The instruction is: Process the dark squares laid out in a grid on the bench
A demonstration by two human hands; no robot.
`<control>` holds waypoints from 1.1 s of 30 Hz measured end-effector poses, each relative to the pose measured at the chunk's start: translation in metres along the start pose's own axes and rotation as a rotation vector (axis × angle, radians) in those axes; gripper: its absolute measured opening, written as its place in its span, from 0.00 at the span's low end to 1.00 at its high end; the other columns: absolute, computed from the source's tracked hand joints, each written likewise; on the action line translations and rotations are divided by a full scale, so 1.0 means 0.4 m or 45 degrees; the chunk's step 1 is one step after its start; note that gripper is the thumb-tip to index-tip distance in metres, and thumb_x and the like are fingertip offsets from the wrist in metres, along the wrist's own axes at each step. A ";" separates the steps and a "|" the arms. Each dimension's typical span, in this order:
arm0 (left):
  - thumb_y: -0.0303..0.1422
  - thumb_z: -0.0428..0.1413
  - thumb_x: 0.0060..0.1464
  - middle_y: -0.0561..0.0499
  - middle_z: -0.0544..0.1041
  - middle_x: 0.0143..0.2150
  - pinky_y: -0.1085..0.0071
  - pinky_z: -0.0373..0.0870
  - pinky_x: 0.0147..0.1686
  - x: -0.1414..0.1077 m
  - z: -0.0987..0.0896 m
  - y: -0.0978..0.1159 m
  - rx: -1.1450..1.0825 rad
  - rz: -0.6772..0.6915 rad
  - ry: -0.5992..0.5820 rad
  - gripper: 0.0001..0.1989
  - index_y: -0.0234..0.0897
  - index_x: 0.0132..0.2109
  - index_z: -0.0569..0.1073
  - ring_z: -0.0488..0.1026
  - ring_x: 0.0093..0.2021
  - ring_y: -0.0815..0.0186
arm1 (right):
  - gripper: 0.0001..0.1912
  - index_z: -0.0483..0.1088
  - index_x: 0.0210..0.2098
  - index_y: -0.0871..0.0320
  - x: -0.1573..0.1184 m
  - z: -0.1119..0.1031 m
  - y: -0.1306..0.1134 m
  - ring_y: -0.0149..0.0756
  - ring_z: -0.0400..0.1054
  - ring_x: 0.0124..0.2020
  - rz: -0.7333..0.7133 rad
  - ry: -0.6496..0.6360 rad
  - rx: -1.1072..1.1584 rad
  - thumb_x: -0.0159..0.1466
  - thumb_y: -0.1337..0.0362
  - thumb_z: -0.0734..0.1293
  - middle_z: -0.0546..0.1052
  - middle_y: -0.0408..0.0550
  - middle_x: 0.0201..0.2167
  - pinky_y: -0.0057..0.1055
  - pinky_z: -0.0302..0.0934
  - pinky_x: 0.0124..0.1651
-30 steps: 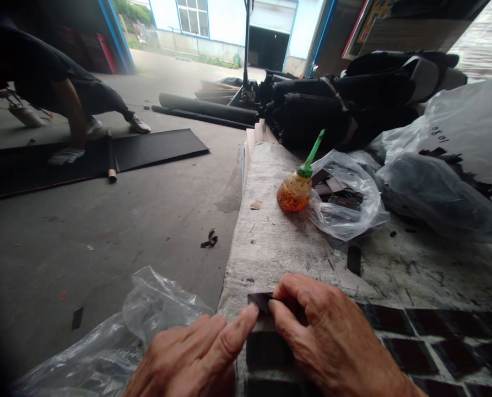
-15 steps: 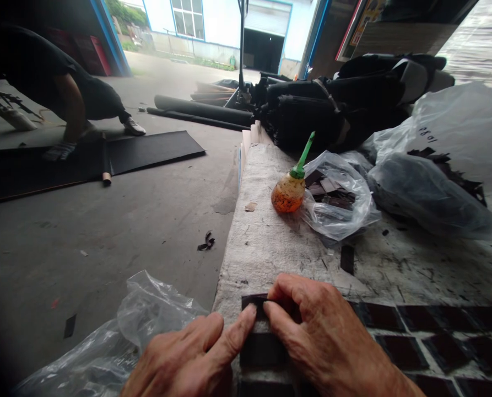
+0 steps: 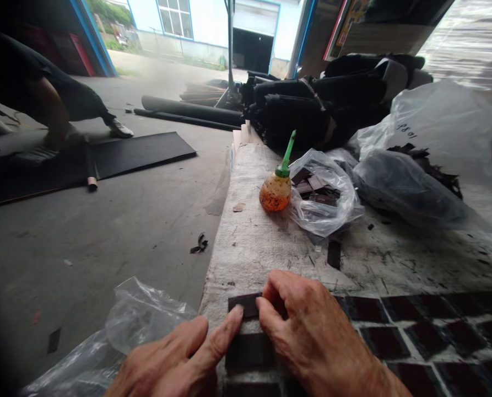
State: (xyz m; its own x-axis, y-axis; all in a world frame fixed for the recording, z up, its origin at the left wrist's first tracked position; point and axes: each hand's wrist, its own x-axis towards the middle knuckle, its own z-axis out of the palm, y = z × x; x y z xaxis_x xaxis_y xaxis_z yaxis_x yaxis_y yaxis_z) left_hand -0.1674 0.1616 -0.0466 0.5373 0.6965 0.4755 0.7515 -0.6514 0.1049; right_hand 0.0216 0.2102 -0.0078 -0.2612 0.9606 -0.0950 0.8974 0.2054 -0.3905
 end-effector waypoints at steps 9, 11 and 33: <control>0.22 0.37 0.59 0.53 0.71 0.21 0.77 0.64 0.10 0.014 -0.001 -0.004 0.008 0.039 0.060 0.21 0.26 0.53 0.69 0.70 0.17 0.68 | 0.06 0.69 0.33 0.52 -0.023 -0.030 0.021 0.28 0.67 0.21 -0.015 0.230 0.226 0.62 0.64 0.60 0.72 0.37 0.22 0.22 0.60 0.24; 0.23 0.37 0.59 0.53 0.71 0.22 0.77 0.64 0.10 0.011 0.001 -0.004 0.012 0.031 0.075 0.21 0.26 0.53 0.68 0.70 0.17 0.68 | 0.09 0.70 0.38 0.52 -0.036 -0.034 0.031 0.27 0.70 0.27 -0.200 0.319 0.189 0.63 0.68 0.59 0.75 0.40 0.29 0.21 0.64 0.30; 0.24 0.46 0.55 0.55 0.73 0.32 0.77 0.67 0.32 -0.006 -0.017 -0.018 -1.174 -0.616 -0.034 0.14 0.39 0.46 0.70 0.68 0.28 0.72 | 0.21 0.72 0.48 0.61 -0.092 0.031 0.036 0.44 0.67 0.44 -0.789 0.509 -0.422 0.69 0.68 0.51 0.78 0.50 0.41 0.41 0.54 0.50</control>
State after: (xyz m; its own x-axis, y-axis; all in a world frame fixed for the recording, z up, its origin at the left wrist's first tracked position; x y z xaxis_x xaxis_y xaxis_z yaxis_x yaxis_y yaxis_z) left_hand -0.1765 0.1625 -0.0427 0.2730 0.9437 0.1867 0.3109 -0.2702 0.9112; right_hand 0.0398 0.1754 -0.0214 -0.6552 0.6351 0.4090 0.7062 0.7072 0.0333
